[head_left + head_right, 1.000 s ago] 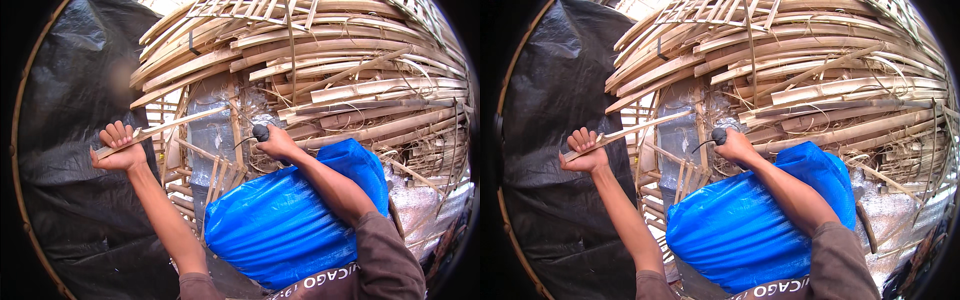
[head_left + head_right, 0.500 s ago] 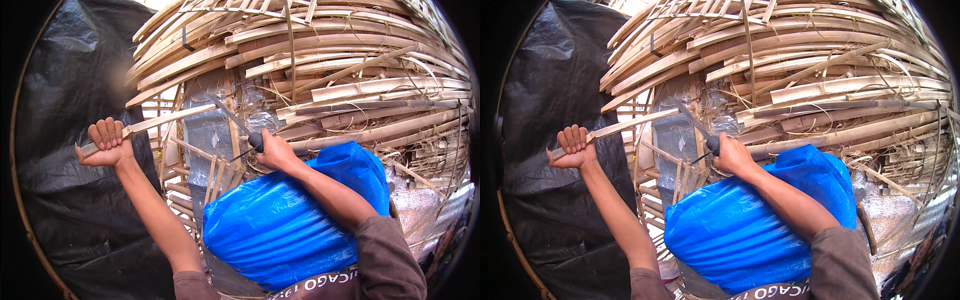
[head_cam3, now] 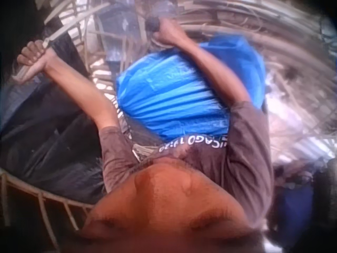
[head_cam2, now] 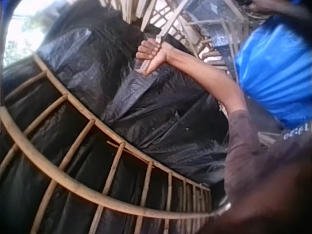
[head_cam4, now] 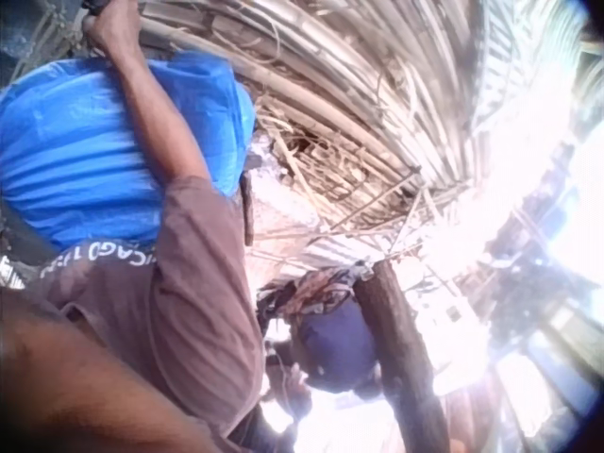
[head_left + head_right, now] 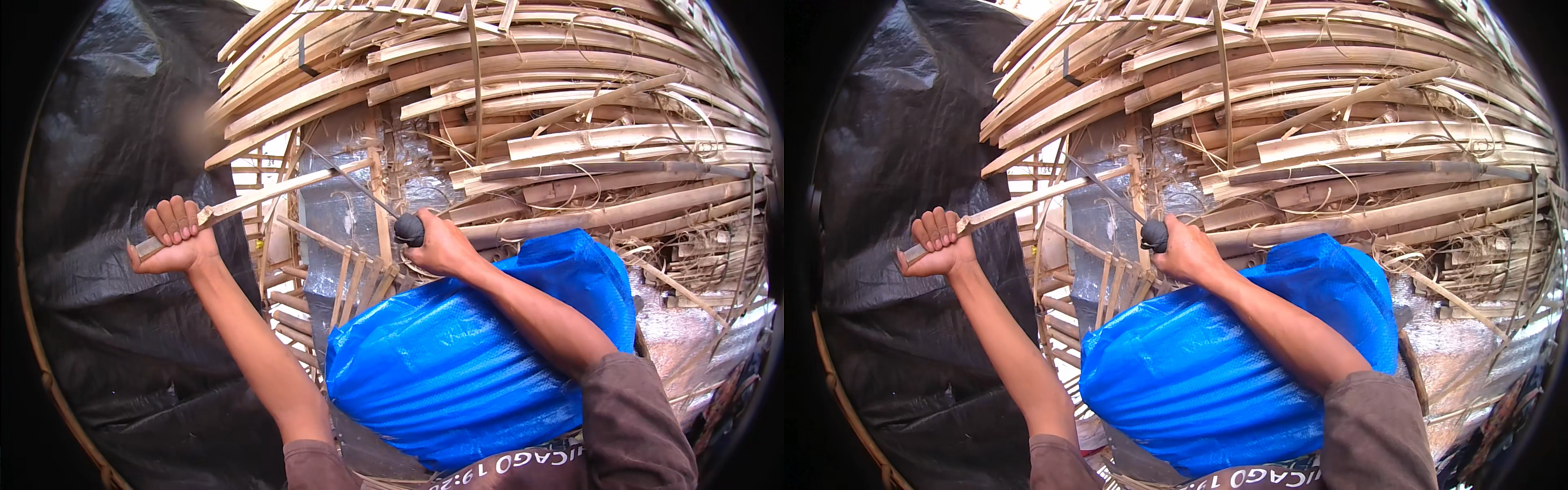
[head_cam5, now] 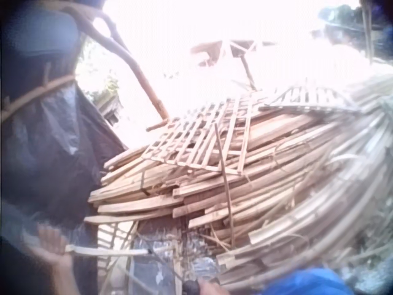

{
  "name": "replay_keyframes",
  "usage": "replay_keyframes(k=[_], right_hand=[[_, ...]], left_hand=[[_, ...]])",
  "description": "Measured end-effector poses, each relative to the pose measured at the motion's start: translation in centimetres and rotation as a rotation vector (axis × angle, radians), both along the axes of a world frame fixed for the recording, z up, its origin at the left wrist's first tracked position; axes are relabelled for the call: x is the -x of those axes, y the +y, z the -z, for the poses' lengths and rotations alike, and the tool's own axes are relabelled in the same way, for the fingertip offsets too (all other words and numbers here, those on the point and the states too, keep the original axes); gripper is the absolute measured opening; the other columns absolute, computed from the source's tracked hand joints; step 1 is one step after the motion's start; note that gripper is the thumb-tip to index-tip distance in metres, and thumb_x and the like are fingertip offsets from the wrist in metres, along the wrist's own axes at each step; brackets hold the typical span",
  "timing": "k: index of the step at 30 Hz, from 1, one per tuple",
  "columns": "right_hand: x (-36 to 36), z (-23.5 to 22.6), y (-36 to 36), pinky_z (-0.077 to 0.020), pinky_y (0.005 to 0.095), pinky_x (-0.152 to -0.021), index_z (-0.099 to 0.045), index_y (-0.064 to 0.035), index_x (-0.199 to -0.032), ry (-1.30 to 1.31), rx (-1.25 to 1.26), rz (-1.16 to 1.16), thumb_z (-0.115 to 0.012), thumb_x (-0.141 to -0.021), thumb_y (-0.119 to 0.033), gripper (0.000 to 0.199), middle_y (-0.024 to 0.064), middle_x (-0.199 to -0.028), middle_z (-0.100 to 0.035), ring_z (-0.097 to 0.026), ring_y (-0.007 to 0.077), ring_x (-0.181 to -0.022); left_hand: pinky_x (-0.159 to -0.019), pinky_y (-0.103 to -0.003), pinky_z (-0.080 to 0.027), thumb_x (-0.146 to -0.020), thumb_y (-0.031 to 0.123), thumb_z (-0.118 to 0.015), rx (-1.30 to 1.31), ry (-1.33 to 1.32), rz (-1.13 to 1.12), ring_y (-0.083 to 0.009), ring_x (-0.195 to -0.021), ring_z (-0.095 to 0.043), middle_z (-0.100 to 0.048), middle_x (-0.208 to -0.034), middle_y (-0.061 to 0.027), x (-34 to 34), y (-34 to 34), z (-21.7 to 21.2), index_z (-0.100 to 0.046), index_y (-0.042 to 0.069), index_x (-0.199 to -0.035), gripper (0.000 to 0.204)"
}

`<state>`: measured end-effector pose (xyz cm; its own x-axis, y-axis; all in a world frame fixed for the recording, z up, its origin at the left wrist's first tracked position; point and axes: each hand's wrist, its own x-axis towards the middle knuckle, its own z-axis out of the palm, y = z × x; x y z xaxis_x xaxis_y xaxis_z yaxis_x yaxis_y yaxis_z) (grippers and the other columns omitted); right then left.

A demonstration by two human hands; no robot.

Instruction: The person shaves a thin strip of bamboo by hand using a knife, pulling the blade along the surface of the strip.

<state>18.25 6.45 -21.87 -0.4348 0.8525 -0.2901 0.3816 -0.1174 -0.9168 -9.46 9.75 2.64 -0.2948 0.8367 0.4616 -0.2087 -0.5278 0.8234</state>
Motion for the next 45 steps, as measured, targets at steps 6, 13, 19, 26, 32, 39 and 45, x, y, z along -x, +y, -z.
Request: replay_keyframes(k=[6,13,19,26,32,39,45], right_hand=[[0.2,-4.4,-1.1,-0.0494,0.0557,-0.077,-0.050,0.0009,-0.104,0.033,-0.125,-0.048,-0.068,-0.072,-0.015,0.040,0.0298,-0.082,-0.065,-0.063,0.0491,-0.084],[0.4,-2.7,-1.2,-0.0500,0.0553,-0.076,-0.050,-0.0041,-0.108,-0.016,-0.167,-0.058,-0.072,-0.070,-0.015,0.045,0.0248,-0.086,-0.067,-0.064,0.0467,-0.085],[0.0,-6.0,-1.6,-0.0500,0.0565,-0.072,-0.049,-0.0025,-0.105,-0.027,-0.182,-0.119,-0.069,-0.071,-0.015,0.041,0.0265,-0.080,-0.066,-0.064,0.0464,-0.080],[0.9,-4.2,-1.6,-0.0506,0.0568,-0.070,-0.049,-0.0051,-0.108,0.039,-0.250,-0.065,-0.070,-0.071,-0.015,0.044,0.0267,-0.077,-0.065,-0.064,0.0480,-0.077],[-0.1,-5.0,-0.9,-0.0493,0.0566,-0.076,-0.049,0.0018,-0.099,0.000,-0.177,-0.043,-0.066,-0.071,-0.012,0.035,0.0299,-0.082,-0.064,-0.063,0.0491,-0.082],[0.2,-5.8,-1.3,-0.0496,0.0549,-0.072,-0.051,-0.0028,-0.105,0.066,-0.256,-0.105,-0.070,-0.073,-0.016,0.040,0.0290,-0.082,-0.065,-0.062,0.0491,-0.082],[-0.6,-3.8,0.4,-0.0508,0.0551,-0.077,-0.050,0.0015,-0.104,-0.099,-0.142,-0.050,-0.068,-0.073,-0.016,0.040,0.0307,-0.083,-0.065,-0.064,0.0495,-0.082]], left_hand=[[-0.039,-0.021,-0.022,-0.072,0.052,-0.044,-0.017,-0.036,-0.022,-0.0094,-0.043,-0.026,-0.027,-0.045,0.0022,0.7,-2.1,0.9,-0.028,0.017,-0.049,0.046],[-0.040,-0.023,-0.021,-0.068,0.054,-0.048,-0.002,-0.049,-0.106,-0.0099,-0.042,-0.026,-0.027,-0.045,0.0024,0.0,-2.3,1.1,-0.027,0.017,-0.049,0.046],[-0.040,-0.023,-0.021,-0.069,0.054,-0.047,-0.013,-0.048,-0.088,-0.0098,-0.043,-0.026,-0.027,-0.046,0.0026,-0.4,-2.8,1.4,-0.027,0.017,-0.050,0.046],[-0.039,-0.023,-0.020,-0.070,0.054,-0.045,-0.018,-0.033,-0.095,-0.0101,-0.042,-0.025,-0.027,-0.046,0.0021,-1.8,-2.3,1.1,-0.027,0.016,-0.050,0.046],[-0.039,-0.022,-0.020,-0.070,0.055,-0.044,-0.003,-0.042,-0.132,-0.0104,-0.042,-0.026,-0.027,-0.045,0.0014,-2.7,-2.1,0.9,-0.027,0.016,-0.050,0.047],[-0.038,-0.023,-0.018,-0.074,0.057,-0.041,-0.002,-0.020,-0.122,-0.0105,-0.040,-0.023,-0.026,-0.044,0.0013,-3.6,-1.0,-0.1,-0.027,0.016,-0.050,0.050],[-0.038,-0.023,-0.018,-0.074,0.058,-0.041,0.005,-0.025,-0.115,-0.0105,-0.040,-0.023,-0.026,-0.044,0.0006,-3.1,-0.6,0.4,-0.027,0.015,-0.049,0.051]])
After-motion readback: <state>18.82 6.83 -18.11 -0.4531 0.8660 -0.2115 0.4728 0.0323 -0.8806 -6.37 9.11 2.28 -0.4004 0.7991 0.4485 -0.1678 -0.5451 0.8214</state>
